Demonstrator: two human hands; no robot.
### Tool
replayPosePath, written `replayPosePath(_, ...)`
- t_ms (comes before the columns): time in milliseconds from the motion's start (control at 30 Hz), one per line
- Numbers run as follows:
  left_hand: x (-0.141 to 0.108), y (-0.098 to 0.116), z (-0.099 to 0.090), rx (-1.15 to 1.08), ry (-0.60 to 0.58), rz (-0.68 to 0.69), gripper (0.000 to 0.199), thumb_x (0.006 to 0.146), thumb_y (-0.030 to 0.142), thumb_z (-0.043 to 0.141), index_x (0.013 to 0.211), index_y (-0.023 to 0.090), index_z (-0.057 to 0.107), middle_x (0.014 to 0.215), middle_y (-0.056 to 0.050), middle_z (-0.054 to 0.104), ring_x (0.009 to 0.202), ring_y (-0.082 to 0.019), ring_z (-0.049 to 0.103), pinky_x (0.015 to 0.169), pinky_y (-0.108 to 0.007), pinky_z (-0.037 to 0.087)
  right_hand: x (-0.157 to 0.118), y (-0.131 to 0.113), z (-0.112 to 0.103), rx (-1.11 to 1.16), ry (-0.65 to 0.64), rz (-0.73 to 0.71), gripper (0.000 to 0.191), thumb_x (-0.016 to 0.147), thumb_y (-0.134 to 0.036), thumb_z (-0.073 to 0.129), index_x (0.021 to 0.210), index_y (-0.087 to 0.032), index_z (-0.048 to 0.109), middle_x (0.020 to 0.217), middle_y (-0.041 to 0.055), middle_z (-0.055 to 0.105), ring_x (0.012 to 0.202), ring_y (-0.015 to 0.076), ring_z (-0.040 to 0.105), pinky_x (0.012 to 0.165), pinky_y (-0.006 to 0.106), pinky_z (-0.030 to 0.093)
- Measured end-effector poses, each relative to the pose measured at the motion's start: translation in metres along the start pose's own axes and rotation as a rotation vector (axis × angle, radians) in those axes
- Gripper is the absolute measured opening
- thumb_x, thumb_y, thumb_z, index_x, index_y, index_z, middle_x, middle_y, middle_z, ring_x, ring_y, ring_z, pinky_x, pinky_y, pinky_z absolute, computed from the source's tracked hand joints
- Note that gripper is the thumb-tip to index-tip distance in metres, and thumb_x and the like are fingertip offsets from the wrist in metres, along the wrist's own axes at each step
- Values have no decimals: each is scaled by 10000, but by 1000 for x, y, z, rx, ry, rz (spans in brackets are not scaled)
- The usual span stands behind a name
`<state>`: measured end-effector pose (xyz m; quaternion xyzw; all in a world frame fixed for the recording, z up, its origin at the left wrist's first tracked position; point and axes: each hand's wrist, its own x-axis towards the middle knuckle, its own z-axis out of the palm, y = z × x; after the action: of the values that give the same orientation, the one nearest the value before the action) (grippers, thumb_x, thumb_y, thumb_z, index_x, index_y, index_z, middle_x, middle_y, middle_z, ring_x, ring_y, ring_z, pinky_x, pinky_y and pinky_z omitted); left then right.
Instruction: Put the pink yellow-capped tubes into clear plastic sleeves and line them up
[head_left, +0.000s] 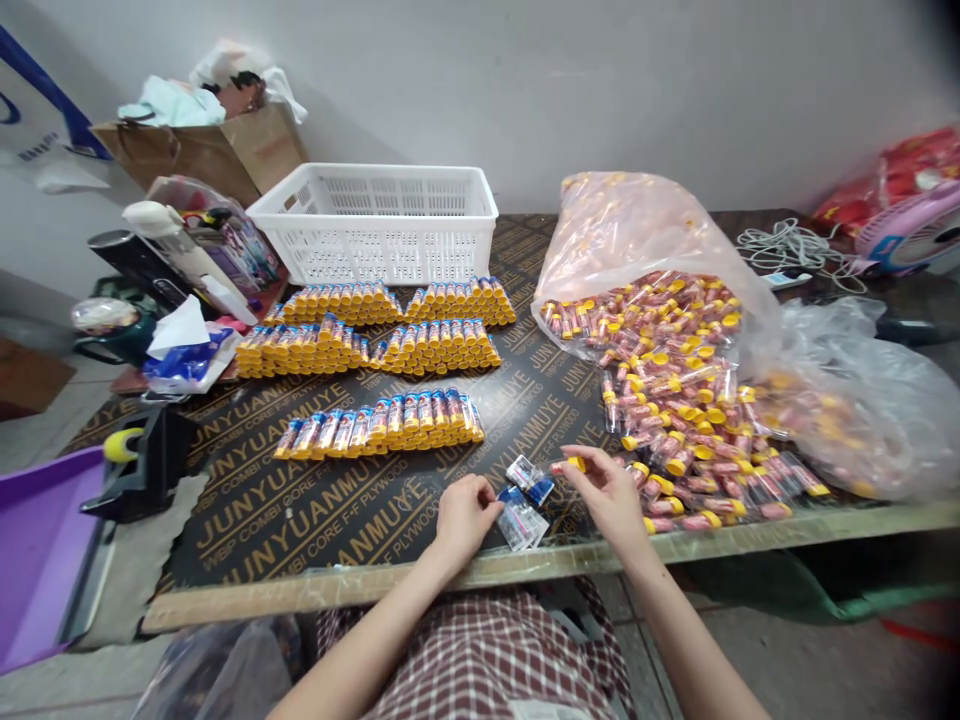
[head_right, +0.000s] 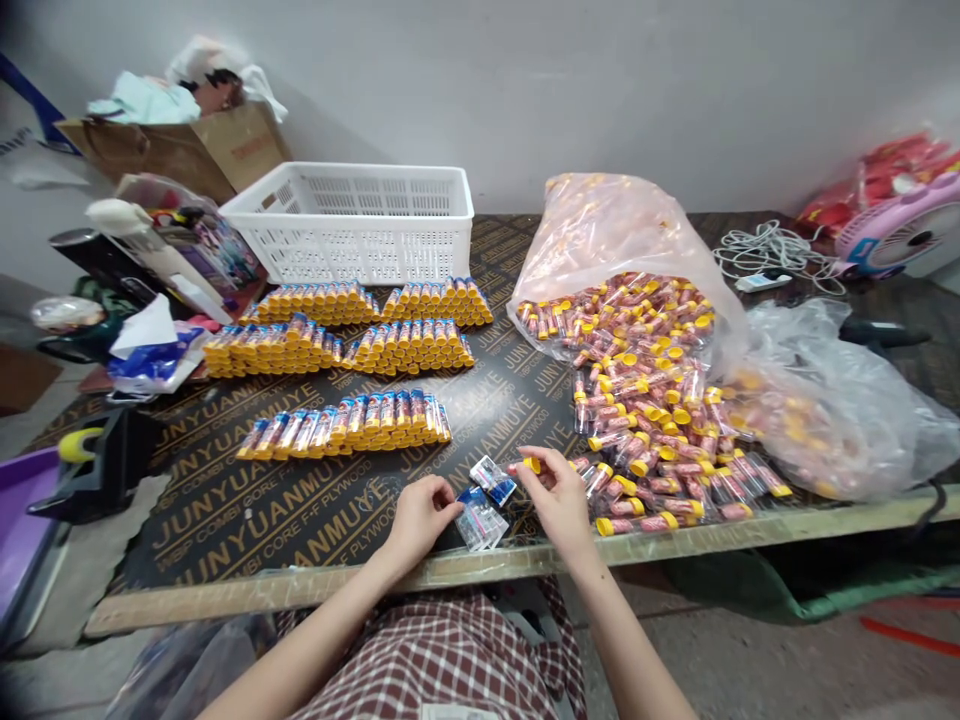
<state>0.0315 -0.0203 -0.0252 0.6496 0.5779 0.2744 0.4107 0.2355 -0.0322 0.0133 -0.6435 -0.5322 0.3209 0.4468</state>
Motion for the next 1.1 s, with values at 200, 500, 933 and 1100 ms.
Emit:
replayPosePath(200,7,0,-20,-856,46,-384,302,545,243,748,706,178,501,525,49,562,480,-106,532,534,-255,474,-23,-11,18,169,-61,-66,212,787,-328,616,959,-206,641,985,71,620,886,194,611,770,327,529)
replayPosePath(500,11,1,-43,-1135,186,-521,344,458,299,843,679,107,662,662,-34,666,576,-100,590,561,-220,502,-47,-23,36,98,-67,-213,228,831,-216,571,1047,-247,635,1036,70,596,923,194,590,761,325,531)
replayPosePath(933,8,4,-40,-1106,291,-482,366,505,408,808,612,98,645,594,-21,624,540,-89,556,569,-224,482,-56,-25,46,-28,-121,-401,296,828,-151,552,1096,-246,633,1043,68,626,950,188,613,856,334,508)
replayPosePath(1100,1,16,-37,-1123,158,-364,357,604,405,756,795,124,649,717,-25,657,622,-113,598,603,-242,494,-54,-19,50,-12,-236,-411,335,862,-112,471,1126,-265,609,1080,62,604,999,178,590,882,329,492)
